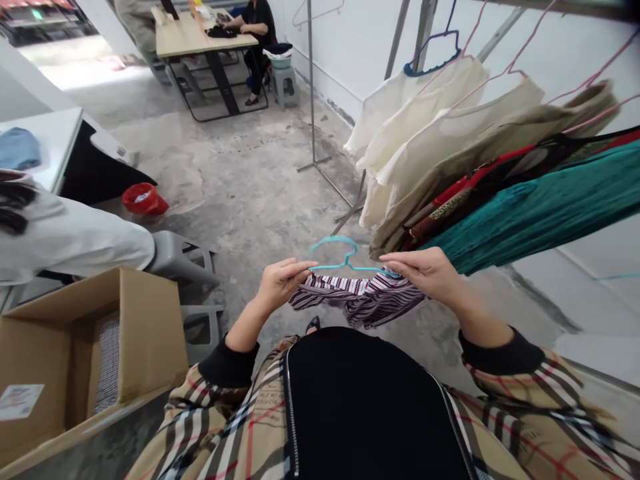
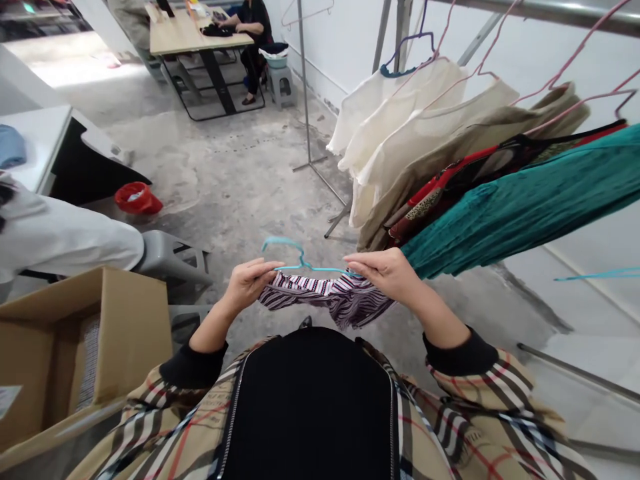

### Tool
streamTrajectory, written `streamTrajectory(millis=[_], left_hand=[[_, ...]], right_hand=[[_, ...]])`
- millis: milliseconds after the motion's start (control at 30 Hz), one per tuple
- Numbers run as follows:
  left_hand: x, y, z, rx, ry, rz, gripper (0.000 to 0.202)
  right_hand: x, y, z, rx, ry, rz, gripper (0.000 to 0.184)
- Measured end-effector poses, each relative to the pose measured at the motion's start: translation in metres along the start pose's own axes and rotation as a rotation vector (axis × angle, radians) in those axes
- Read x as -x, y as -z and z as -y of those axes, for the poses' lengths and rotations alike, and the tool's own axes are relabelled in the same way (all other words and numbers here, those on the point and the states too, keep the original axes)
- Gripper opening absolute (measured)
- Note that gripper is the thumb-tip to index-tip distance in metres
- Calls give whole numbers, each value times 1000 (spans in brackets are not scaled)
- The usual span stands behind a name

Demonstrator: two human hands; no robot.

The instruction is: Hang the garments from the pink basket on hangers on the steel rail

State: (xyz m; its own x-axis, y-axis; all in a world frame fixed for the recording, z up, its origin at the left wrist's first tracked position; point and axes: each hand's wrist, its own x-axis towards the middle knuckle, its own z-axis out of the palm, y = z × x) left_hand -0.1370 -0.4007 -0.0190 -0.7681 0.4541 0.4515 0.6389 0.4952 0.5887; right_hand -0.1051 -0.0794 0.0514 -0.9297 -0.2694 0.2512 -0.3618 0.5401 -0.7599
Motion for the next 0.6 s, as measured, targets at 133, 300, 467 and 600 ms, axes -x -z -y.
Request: streamTrajectory(millis=[133,300,467,600], left_hand=[[9,-4,0,-246,-15,-37,29],[9,-18,1,-436,15,64,24],[6,-19,8,-220,201,-174,32],[8,-6,12,-105,235,-278,31]], right_hand=[[-2,5,4,-27,-165,-247,24],[-6,3,15,-214,-308,-379,28],[1,-10,13,-502,-371,-327,33],[6,-16,0,-322,-357,-220,43]])
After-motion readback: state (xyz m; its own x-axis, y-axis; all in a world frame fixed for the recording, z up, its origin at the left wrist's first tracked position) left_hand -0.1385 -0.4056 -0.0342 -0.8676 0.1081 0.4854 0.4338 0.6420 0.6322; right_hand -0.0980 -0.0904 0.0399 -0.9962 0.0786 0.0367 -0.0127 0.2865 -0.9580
